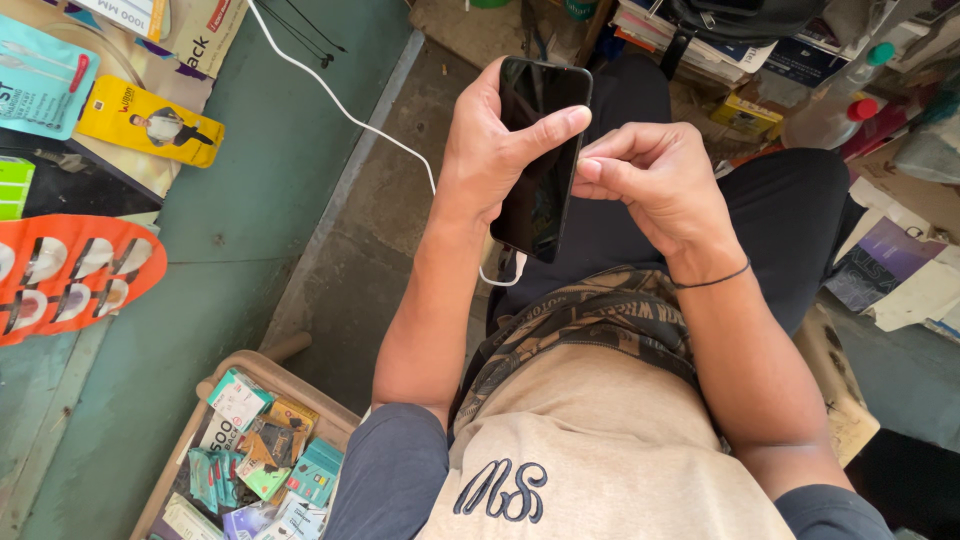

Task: The person holds a smartphone, removes the back cover to expose the battery and motherboard, and then reattaches the cover. The person repeatedly presses the side edges of the phone to ensure the cover is seated.

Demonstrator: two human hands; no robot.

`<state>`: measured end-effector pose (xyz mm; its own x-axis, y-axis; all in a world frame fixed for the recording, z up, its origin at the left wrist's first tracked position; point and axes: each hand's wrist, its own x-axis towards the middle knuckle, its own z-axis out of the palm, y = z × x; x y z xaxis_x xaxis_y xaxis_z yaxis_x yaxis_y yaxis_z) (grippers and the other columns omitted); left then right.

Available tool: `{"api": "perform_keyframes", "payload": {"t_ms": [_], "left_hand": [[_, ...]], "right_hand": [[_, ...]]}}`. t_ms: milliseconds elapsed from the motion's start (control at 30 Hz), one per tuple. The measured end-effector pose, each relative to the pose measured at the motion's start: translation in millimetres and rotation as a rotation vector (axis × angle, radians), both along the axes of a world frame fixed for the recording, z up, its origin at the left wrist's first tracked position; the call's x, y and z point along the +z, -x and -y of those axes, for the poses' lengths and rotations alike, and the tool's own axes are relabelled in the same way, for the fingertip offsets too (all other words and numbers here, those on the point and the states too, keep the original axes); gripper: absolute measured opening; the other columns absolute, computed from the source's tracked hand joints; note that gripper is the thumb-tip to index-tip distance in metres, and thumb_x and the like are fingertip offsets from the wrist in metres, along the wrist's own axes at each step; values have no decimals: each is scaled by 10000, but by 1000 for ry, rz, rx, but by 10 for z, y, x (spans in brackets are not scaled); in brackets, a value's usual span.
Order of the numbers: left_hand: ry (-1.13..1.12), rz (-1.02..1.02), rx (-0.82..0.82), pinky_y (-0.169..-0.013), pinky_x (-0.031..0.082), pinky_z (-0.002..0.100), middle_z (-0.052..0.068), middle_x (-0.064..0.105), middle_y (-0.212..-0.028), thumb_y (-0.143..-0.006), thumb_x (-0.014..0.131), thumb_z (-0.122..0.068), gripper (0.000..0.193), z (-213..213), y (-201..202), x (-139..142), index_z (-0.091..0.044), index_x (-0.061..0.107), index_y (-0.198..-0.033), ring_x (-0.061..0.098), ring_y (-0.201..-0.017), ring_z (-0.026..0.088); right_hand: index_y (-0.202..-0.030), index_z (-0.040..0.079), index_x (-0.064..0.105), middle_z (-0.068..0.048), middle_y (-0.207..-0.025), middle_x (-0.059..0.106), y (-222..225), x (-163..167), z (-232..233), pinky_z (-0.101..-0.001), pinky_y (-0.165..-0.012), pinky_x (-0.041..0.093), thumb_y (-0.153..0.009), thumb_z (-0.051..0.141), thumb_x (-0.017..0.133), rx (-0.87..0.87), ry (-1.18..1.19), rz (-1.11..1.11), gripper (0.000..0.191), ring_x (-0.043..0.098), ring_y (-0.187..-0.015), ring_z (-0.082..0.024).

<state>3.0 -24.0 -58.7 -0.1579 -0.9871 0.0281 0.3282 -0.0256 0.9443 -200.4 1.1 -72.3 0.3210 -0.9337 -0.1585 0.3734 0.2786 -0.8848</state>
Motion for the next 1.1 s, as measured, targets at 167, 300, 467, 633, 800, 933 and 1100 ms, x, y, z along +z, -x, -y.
{"api": "perform_keyframes", "payload": {"t_ms": [167,300,467,633,800,933,1100], "left_hand": [[14,41,31,-740,578,254,8,687,-942,-831,891,-132,362,-1,-10,-8,-34,649,-1082,654,-821,86],[13,39,49,-743,573,259,14,683,-941,-833,893,-141,364,1,-15,-18,-30,649,-1078,652,-823,90],[-119,-157,-36,-741,554,276,26,668,-935,-854,866,-162,344,-9,-47,-17,-21,660,-1090,635,-820,103],[-135,-219,-60,-801,528,260,17,660,-972,-876,851,-172,339,-24,-45,-26,-26,656,-1112,625,-874,93],[-162,-280,-78,-799,532,283,32,674,-953,-869,841,-173,319,-5,-46,-21,-32,648,-1080,639,-859,124],[-134,-257,-53,-852,516,264,7,668,-990,-874,847,-156,320,-11,-56,-41,-30,665,-1105,622,-913,98],[-158,-254,-33,-824,510,268,-3,653,-972,-856,856,-157,324,-5,-38,-61,-41,668,-1092,612,-891,96]], "right_hand": [[-979,-57,728,-122,-938,737,-28,42,-21,-315,-817,638,-929,13,780,-11,44,-56,101,732,-828,-165],[-999,-55,732,-112,-952,743,-92,112,-77,-304,-840,649,-939,-2,753,-66,80,-90,83,732,-849,-143],[-1184,-61,701,-113,-1068,749,-235,227,-265,-253,-890,599,-1024,-31,712,-196,294,-247,163,720,-952,-120],[-1454,2,556,-129,-1146,747,-301,352,-304,-249,-909,588,-1001,-93,645,-277,721,-573,471,734,-1000,-159],[-1468,42,592,-154,-1154,725,-319,439,-333,-340,-944,594,-933,-121,663,-278,951,-880,564,747,-1035,-287],[-1445,44,609,-149,-1193,689,-304,468,-358,-429,-1055,590,-928,-110,673,-279,1069,-1012,543,699,-1058,-317],[-1436,30,614,-132,-1231,656,-273,488,-403,-468,-1084,575,-891,-93,674,-268,1169,-1119,562,685,-1120,-319]]}}
